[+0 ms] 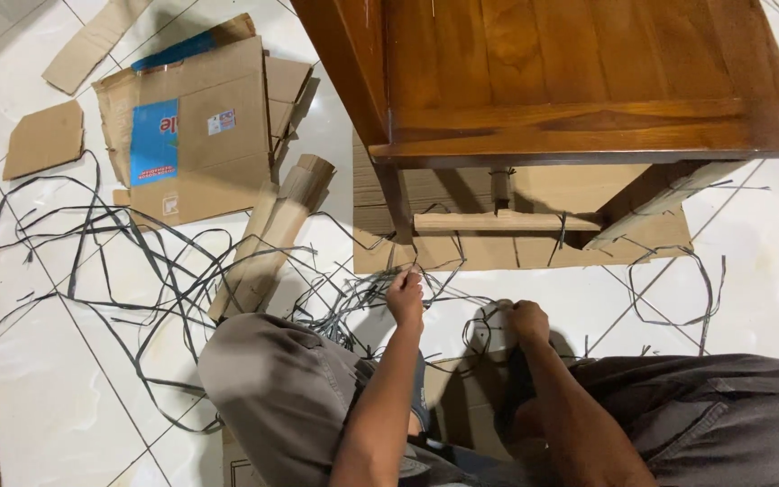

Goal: Wrap a wooden chair with cardboard and secure it with plastic straps for shipping

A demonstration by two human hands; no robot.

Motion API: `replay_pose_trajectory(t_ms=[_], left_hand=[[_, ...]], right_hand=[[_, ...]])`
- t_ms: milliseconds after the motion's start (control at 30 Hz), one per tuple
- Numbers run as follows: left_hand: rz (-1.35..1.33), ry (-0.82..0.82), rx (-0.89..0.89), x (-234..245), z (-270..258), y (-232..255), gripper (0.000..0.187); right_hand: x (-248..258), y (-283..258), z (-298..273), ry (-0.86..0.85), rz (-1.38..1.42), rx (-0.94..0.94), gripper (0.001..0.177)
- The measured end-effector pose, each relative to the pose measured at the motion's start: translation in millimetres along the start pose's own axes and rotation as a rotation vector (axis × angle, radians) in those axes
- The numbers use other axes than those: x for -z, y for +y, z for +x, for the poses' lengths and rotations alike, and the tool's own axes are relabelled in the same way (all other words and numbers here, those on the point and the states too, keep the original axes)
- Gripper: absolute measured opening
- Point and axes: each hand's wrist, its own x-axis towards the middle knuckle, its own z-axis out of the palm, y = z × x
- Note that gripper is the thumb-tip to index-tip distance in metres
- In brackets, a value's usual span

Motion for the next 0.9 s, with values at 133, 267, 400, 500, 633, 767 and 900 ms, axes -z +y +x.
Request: replay_pose_trajectory(t_ms=[133,267,400,500,633,767,900], left_hand=[[0.610,0.024,-0.378,21.6,-13.8,10.7,0.022],[1.211,-0.234,-0.626,27.5,-35.8,50.5,0.096],[1.502,-0.360,-0.321,39.3,-25.2,54.6,0.118],[1.608,-0.218,-0.413,52.0,9.2,6.8,0.104],[1.720,-0.153,-0.559,70.5,45.5,-35.7,0.071],[1.759,-0.204,-0.592,86.1,72.0,-61.4,0.042],[1.881,-0.349,-0.257,118.0,100.0,-61.4,0.023]], right_hand=[[12.5,-11.8,-18.0,0.115,0.012,-0.058,0.043],[26.8,-26.7,-35.4,0.180,0.147,-0.052,0.045],[33.3,-34.8,-52.2,0.152,0.139,0.000,0.047],[25.9,-30.8,-48.8,0.145,0.125,-0.027,0.046],[9.4,-20.1,-28.3,0.120,0.113,-0.036,0.047],[5.7,-27.6,-23.2,0.091,0.136,0.003,0.050],[2.0,-40.6,-24.6,0.077,0.148,-0.001,0.050]])
